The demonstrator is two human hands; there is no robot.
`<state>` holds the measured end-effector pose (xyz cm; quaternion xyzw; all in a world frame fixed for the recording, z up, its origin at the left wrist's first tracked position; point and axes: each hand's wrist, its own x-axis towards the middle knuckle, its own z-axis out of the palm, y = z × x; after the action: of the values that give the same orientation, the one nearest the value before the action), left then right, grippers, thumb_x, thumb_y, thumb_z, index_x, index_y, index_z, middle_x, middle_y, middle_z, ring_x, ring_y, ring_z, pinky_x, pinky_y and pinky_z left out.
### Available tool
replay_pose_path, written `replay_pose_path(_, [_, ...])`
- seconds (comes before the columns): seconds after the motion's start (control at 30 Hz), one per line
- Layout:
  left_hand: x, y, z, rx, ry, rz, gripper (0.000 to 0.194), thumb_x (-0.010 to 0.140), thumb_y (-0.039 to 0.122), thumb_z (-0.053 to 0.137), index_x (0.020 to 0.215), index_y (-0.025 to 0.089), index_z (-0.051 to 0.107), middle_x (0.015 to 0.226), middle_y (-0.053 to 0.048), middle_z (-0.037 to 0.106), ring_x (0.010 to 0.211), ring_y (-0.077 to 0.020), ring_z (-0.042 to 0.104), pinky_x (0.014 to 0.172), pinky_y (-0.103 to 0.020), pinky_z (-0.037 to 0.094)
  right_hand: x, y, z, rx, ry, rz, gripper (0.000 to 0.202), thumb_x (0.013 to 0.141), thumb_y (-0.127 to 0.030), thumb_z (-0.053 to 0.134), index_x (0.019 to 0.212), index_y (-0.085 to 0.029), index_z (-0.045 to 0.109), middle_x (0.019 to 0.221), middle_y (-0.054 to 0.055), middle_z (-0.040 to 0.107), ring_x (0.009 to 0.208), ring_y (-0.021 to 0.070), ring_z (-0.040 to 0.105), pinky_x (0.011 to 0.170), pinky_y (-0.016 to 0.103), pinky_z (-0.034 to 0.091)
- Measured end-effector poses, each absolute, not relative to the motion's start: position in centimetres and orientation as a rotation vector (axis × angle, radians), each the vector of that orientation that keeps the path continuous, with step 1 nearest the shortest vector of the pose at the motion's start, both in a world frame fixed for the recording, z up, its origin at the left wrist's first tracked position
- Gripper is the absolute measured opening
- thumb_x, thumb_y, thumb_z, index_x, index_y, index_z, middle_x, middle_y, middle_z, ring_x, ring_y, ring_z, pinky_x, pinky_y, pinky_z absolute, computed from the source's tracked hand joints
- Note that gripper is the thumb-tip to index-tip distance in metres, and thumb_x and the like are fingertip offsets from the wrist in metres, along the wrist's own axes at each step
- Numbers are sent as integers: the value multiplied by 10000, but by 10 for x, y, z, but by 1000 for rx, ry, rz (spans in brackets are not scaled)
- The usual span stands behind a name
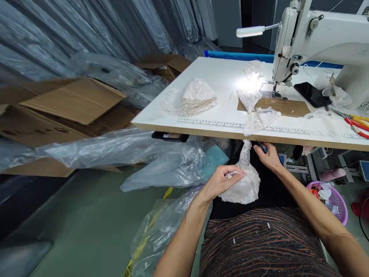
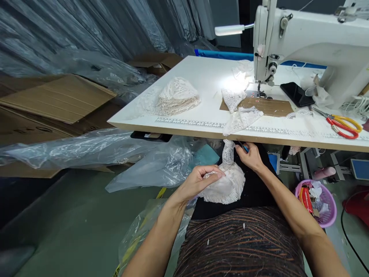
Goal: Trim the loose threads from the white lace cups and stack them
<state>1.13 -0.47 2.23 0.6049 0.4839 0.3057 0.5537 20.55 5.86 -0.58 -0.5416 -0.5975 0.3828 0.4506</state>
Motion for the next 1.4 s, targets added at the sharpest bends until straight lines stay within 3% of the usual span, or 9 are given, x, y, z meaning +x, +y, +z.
replay_pose_path(0.2, [0,8,29,1572,1173,934,270,757,430,713,851,187,784,819,-47,632,829,-207,581,812,-318,433,196,55,-2,-1224,-1493,1050,305,712,-494,582,689,-190,590,654,-1,531,597,121,437,575,268,393])
replay_pose_path(0.43, [8,38,25,1574,1099,1015,499,724,499,689,1113,190,731,1002,-72,617,1012,-258,542,944,-360,391,200,-5,28,-1109,-1605,1146,170,718,-341,532,639,-219,444,578,-39,424,531,95,361,510,237,347])
replay_pose_path(0.53, [24,35,22,1517,807,882,506,699,560,680,1039,194,756,1038,-85,618,981,-259,553,902,-358,422,204,-30,41,-1038,-1715,1213,131,709,-261,529,639,-218,427,572,-46,424,518,85,340,500,227,324])
replay_pose_path(0.67, [38,20,23,1423,600,756,373,687,543,744,781,183,771,1003,-92,645,981,-259,587,921,-365,434,214,-44,47,-1013,-1787,1288,123,705,-223,534,648,-219,425,546,-62,392,495,74,293,483,221,291])
replay_pose_path(0.77, [36,10,24,1341,685,794,352,691,519,783,696,171,734,902,-76,671,874,-212,602,823,-325,462,220,-39,45,-1079,-1775,1314,153,736,-260,554,657,-218,430,561,-60,383,511,79,304,494,223,296])
replay_pose_path(0.9, [27,6,22,1303,852,784,375,720,526,776,818,164,759,759,-50,709,670,-153,585,657,-275,459,224,-25,35,-1168,-1714,1325,278,853,-450,522,722,-208,484,627,-33,466,569,101,395,546,239,351])
replay_pose_path(1.07, [22,6,21,1352,911,784,370,764,505,749,917,172,802,899,-96,785,829,-223,691,763,-310,520,223,-10,22,-1244,-1755,1303,596,943,-673,275,640,-200,476,595,-11,465,564,115,409,558,265,340])
replay_pose_path(1.4, [22,9,21,1363,941,805,352,758,479,747,881,156,810,963,-111,793,924,-260,707,846,-337,519,212,3,23,-1225,-1864,1140,619,935,-684,306,713,-177,582,618,-10,486,577,116,406,577,260,315])
